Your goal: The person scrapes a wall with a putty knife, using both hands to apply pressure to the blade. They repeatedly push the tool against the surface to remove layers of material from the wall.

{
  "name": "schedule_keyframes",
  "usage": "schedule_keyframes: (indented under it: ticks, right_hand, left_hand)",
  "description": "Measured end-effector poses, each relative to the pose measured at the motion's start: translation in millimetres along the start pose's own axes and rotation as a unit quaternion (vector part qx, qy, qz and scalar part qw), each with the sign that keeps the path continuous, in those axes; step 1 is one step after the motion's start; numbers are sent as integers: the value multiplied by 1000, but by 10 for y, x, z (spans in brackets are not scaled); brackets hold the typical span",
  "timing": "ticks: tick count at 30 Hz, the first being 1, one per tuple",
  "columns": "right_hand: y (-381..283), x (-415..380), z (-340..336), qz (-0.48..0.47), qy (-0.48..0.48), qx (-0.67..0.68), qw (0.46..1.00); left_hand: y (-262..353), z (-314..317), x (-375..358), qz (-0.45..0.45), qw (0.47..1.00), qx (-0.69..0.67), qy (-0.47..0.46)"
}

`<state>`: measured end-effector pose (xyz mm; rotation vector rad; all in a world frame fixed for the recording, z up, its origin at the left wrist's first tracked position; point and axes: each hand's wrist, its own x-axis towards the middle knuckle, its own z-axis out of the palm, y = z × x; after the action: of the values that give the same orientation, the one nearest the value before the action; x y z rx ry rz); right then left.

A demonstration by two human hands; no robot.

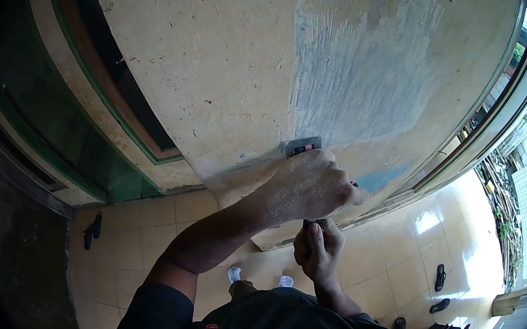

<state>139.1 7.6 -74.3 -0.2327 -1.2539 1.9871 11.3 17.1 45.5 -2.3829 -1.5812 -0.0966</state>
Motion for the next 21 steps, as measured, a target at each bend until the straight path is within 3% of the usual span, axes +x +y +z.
schedule_keyframes:
  ticks: [7, 12, 21]
  right_hand:
    - [28, -47, -5, -8, 5, 2, 1000]
    - [-43, 187, 50, -48, 1, -23, 999]
    - [-67, 109, 6, -27, 4, -39, 999]
  left_hand:
    - [21, 78, -52, 12, 999, -24, 40]
    - [-55, -111, 52, 5, 999, 40, 29]
    - [-51, 10, 33, 22, 998, 20, 54]
